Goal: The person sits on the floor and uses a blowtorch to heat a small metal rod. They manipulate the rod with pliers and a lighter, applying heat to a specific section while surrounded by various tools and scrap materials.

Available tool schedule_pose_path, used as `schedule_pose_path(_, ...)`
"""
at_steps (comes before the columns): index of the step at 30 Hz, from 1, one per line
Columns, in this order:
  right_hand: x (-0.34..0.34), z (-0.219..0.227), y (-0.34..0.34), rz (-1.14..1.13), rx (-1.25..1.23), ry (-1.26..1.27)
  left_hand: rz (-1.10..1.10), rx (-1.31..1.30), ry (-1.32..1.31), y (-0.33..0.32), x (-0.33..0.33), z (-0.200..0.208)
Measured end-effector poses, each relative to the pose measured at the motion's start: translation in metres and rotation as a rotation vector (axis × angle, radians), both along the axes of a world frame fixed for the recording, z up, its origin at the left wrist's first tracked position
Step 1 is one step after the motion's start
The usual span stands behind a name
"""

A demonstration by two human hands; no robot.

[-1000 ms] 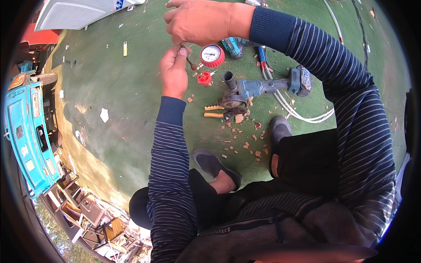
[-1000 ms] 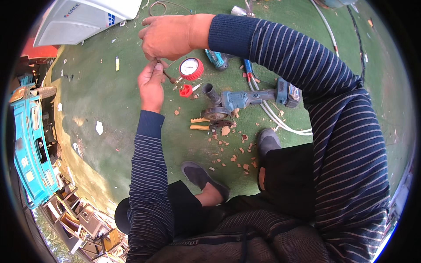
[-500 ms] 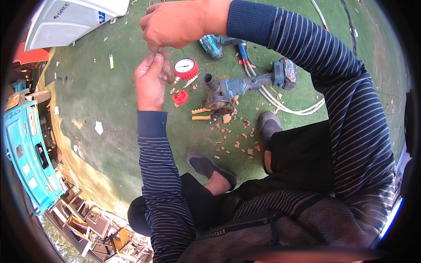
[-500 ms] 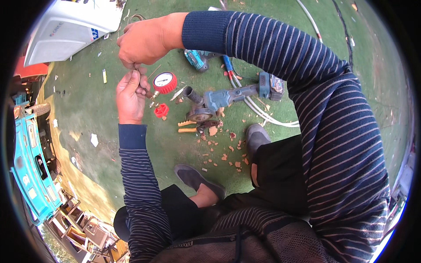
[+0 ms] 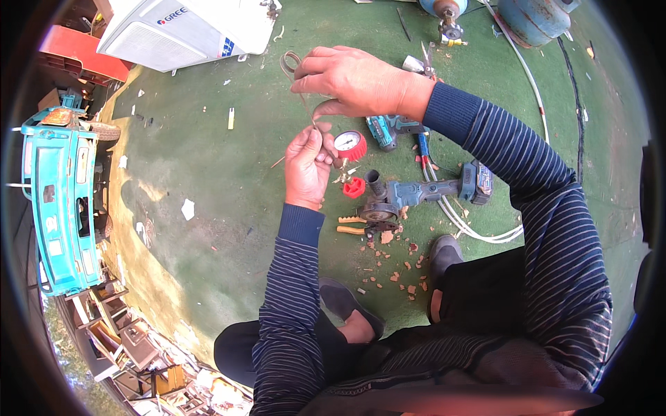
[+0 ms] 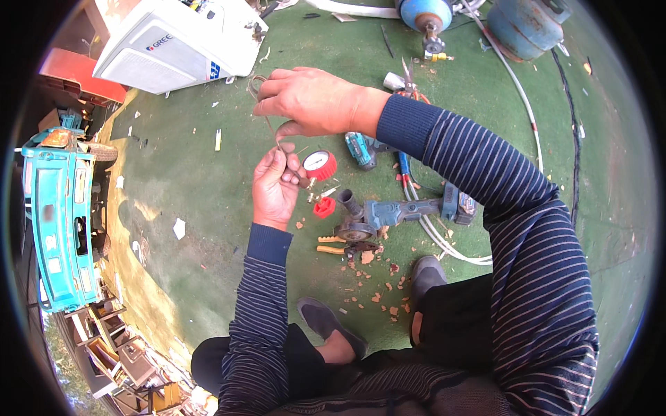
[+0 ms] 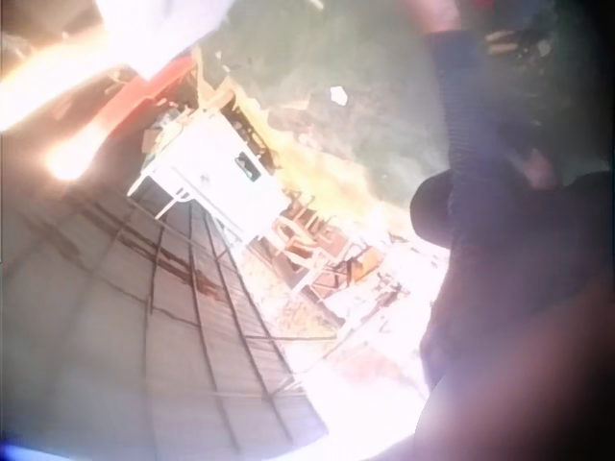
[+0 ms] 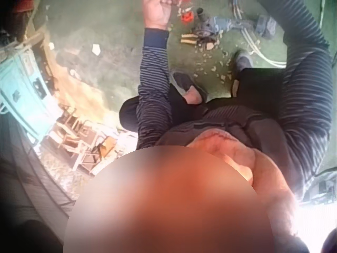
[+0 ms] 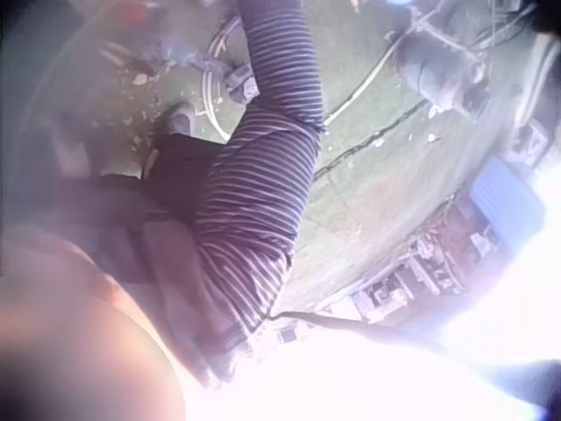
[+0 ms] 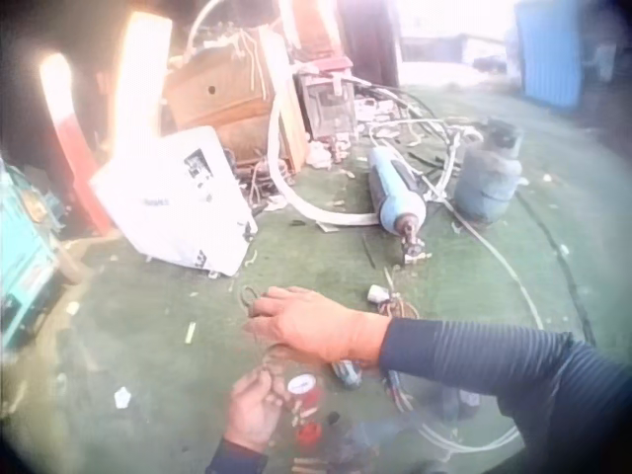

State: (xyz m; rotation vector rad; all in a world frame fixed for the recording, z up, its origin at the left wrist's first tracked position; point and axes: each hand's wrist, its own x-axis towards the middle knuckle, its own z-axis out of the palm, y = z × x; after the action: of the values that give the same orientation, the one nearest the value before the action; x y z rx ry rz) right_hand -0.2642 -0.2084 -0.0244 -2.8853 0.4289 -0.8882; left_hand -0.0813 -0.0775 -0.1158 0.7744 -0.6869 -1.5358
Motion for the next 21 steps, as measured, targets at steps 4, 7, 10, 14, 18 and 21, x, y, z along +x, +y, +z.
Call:
schedule_pose_path(4, -0.013, -0.014, -0.026, -0.317, 0.125, -0.154, 0.106, -0.03, 0.069, 0.002, 0.01, 0.005)
schedule_pose_path(7, -0.036, -0.042, -0.055, -0.618, 0.533, -0.288, 0.139, -0.086, 0.045, 0.006, 0.027, 0.015)
schedule_pose_path(10, -0.099, -0.097, -0.101, -0.931, 0.641, -0.319, 0.147, -0.111, 0.092, 0.0, 0.031, 0.022)
schedule_pose_path(14, -0.183, -0.15, -0.109, -1.231, 0.667, -0.07, 0.167, -0.13, 0.059, -0.007, 0.049, 0.043)
schedule_pose_path(18, -0.225, -0.161, -0.085, -1.427, 0.722, 0.137, 0.15, -0.164, 0.022, -0.016, 0.082, 0.086)
schedule_pose_path(21, -0.237, -0.168, -0.063, -1.439, 0.82, 0.307, 0.197, -0.187, -0.009, -0.018, 0.094, 0.131)
